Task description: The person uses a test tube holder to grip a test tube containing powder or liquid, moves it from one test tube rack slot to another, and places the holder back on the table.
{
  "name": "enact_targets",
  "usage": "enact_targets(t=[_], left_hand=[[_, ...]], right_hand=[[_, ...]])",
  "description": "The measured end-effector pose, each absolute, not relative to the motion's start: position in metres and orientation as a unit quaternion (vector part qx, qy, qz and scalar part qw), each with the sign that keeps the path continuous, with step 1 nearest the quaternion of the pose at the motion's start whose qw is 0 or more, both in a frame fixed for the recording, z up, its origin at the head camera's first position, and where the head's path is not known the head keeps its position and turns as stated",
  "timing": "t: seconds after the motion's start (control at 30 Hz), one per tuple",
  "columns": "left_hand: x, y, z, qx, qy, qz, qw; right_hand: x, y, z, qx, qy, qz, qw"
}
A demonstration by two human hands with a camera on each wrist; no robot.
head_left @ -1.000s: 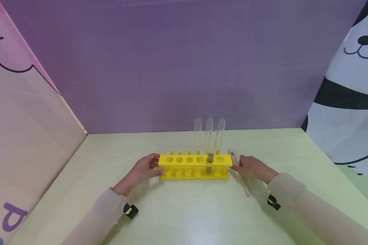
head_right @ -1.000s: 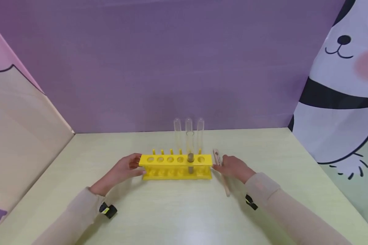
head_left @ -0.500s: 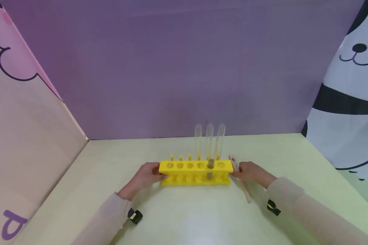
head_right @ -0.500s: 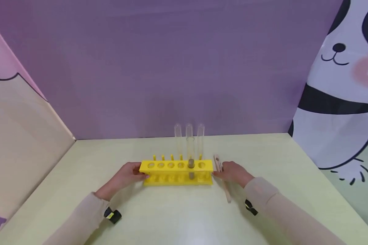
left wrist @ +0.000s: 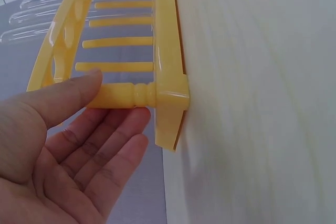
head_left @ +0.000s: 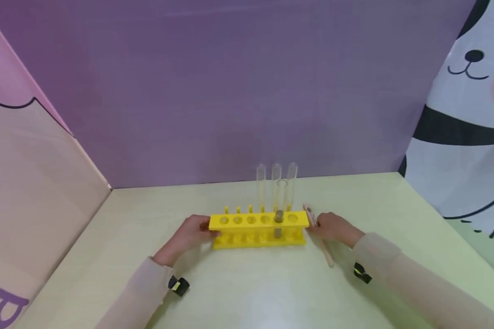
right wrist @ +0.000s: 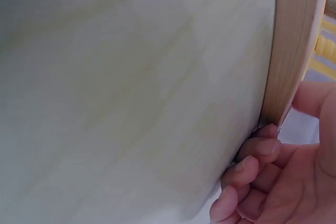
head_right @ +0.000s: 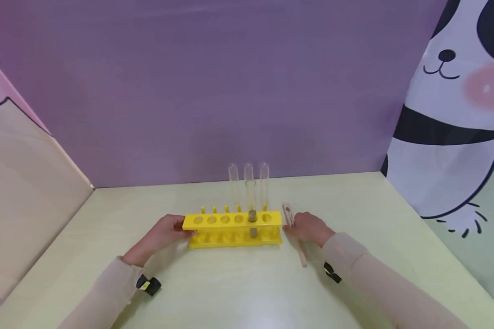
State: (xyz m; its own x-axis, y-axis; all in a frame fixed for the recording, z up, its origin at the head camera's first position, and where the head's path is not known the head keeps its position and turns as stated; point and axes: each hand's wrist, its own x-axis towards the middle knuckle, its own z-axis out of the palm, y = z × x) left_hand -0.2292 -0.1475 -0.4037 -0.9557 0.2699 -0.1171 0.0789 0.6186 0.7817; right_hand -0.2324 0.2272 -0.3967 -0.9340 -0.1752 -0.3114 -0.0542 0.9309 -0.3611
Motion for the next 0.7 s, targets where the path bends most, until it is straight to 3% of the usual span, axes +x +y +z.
enact_targets(t=[0.43, 0.7], left_hand=[[-0.230, -0.148, -0.402, 0.104, 0.892, 0.427, 0.108], [-0.230, -0.149, -0.403, 0.108, 0.894, 0.420, 0.113]], right_hand=[[-0.235, 0.227, -0.390, -0.064, 0.967, -0.159, 0.191], [-0.236, 0.236, -0.386, -0.086, 0.968, -0.163, 0.172]])
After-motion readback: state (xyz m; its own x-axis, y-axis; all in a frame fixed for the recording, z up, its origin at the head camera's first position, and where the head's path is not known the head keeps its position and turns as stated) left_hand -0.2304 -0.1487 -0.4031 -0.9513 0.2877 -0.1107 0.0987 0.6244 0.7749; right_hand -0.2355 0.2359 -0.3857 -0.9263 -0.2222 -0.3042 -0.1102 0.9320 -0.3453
